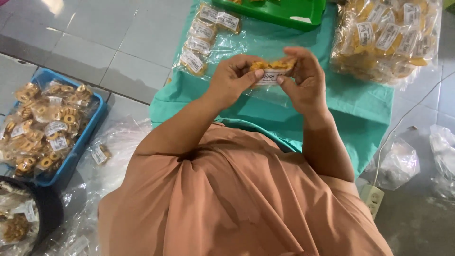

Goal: Packaging small individually wrapped food items into a larger plastic bag while sitting on the floor.

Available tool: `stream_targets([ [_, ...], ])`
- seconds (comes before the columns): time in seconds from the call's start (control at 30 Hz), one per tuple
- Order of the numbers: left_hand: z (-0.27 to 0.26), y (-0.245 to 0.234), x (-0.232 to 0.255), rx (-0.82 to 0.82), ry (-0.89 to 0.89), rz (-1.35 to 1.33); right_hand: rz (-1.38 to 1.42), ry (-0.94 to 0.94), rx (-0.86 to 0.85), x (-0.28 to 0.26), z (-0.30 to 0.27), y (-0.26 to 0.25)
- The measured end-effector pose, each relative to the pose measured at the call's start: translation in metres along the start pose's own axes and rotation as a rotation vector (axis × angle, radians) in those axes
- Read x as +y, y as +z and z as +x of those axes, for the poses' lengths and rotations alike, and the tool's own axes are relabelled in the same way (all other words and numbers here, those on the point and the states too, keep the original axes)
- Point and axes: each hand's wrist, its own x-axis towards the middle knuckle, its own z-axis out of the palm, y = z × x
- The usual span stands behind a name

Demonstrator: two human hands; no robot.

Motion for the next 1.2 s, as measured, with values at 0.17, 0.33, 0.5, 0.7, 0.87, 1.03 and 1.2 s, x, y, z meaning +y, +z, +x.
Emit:
stream_targets([
  [0.17,-0.001,-0.008,-0.013,-0.031,-0.006,-0.001,0.078,0.061,0.022,-0.013,0.004,0.008],
  [0.33,-0.002,-0.013,-0.024,-0.085,-0.074,0.009,-0.014,0.020,0.037,-0.011,0.001,0.007],
  [0.5,-0.005,-0.002,-0.005,-0.176,0.010,0.164,-0.237,0.033,-0.033,-0.018,-0.003,0.003],
  [0.7,-0.003,-0.006,0.007,-0.159,-0.109,0.170,0.109,0.070,-0.012,0.002,-0.008,0.001],
  [0.87,-0.001,-0.009,-0.023,0.036,0.057,-0.044,0.223,0.013,-0.101,0.019,-0.003,0.022],
  [1.03,-0.003,-0.003,-0.037,0.137,0.119,-0.055,0.160,-0.006,-0.029,0.032,-0.006,0.032],
  [1.2,-0.007,-0.002,-0.034,0.055,0.040,0.018,0.062,-0.027,0.070,0.011,-0.004,0.030],
])
